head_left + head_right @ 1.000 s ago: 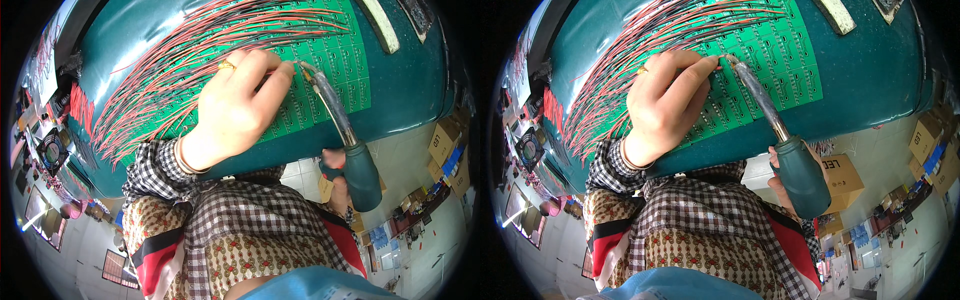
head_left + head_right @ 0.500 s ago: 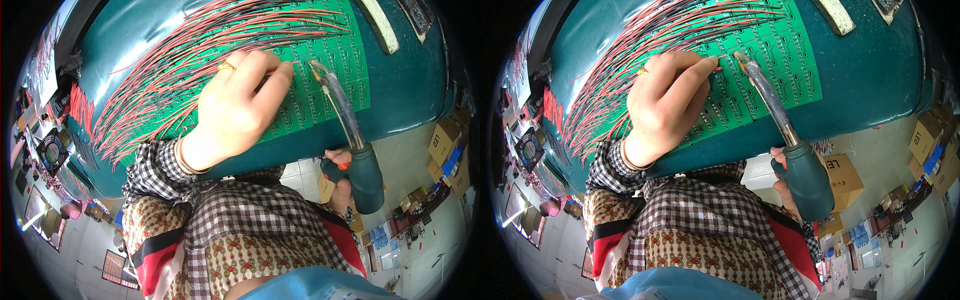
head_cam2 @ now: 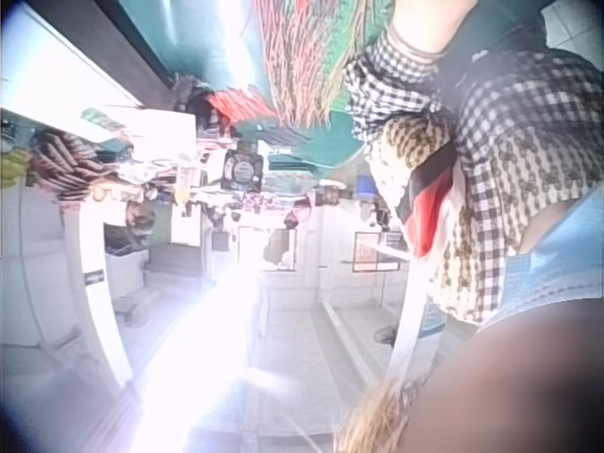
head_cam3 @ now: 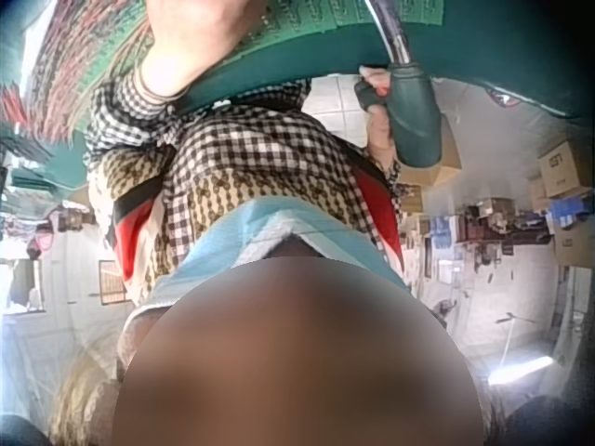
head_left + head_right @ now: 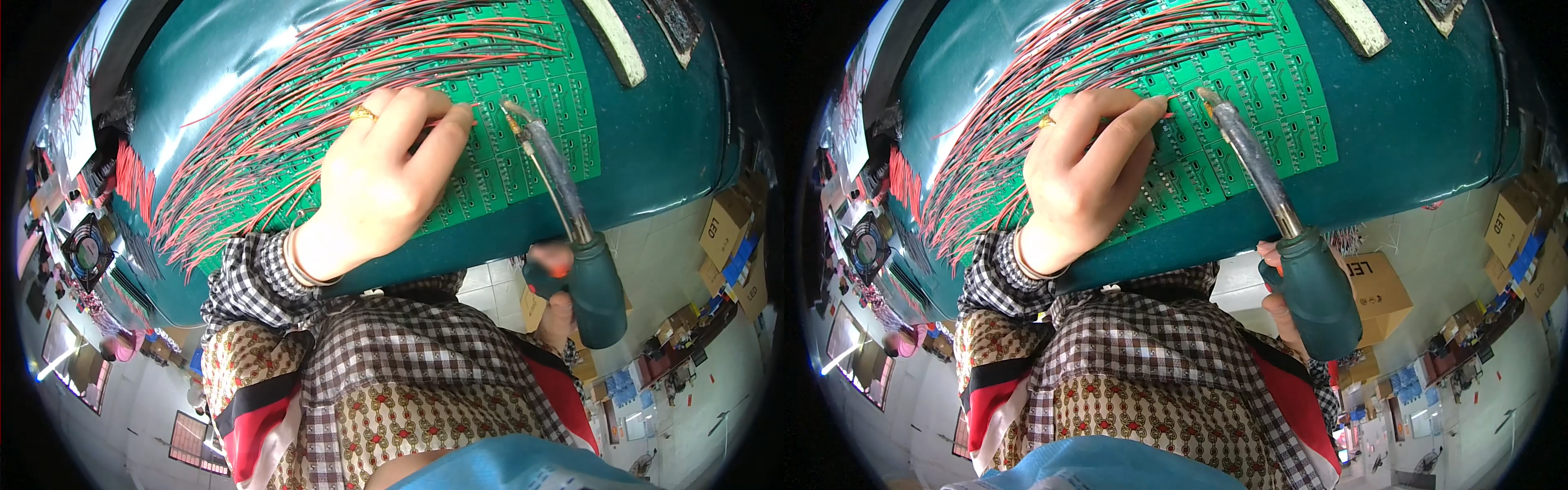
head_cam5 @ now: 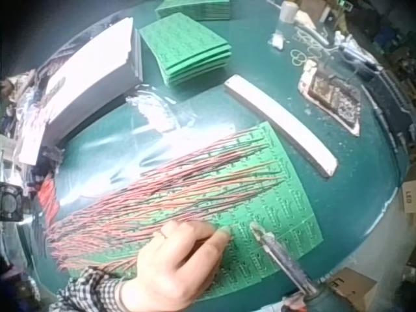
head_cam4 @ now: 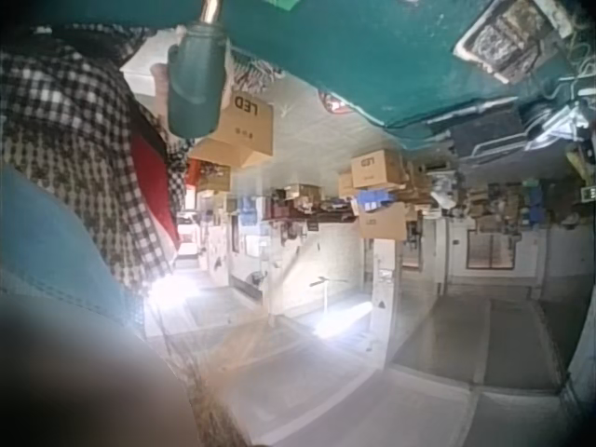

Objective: Soldering pre-cut red and black wires onto a grid of small green circuit boards at a factory workbench.

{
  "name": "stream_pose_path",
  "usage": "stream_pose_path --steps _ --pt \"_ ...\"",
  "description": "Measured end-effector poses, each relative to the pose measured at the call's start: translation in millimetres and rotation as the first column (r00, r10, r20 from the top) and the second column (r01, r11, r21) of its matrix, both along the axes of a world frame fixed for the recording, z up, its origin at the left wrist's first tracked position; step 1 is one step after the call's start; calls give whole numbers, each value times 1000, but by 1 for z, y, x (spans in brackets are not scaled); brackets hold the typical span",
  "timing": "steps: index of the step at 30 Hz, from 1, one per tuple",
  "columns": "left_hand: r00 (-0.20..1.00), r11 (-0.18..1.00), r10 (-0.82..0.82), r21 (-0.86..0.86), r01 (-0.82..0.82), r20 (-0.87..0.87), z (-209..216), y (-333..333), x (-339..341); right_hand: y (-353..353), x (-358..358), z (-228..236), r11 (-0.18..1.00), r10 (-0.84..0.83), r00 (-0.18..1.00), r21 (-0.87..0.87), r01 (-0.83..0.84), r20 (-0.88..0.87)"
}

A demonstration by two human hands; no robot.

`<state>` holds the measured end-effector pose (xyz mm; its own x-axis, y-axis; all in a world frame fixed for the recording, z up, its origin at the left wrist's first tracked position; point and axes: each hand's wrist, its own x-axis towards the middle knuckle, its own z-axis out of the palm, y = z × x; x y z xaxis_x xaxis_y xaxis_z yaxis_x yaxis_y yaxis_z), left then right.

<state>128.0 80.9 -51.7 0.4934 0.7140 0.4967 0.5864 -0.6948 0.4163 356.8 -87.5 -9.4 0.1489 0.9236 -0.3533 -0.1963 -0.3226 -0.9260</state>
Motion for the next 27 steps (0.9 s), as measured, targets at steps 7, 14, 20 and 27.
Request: stream_pose_path --steps 7,14,20,27 --pt "1000 996 24 -86 -24 -6 6 -4 -2 2 5 4 990 33 999 -134 -36 -19" --pt "1000 997 24 -74 -23 0 5 -4 -3 7 -4 -7 979 113 969 144 -147 221" --pt "1000 1000 4 -5 -4 -5 -3 -2 -4 0 1 -16 974 114 973 171 -149 202" --pt "1000 1000 -5 -5 5 -1 -3 -2 -3 5 -5 -7 986 52 997 155 -61 62"
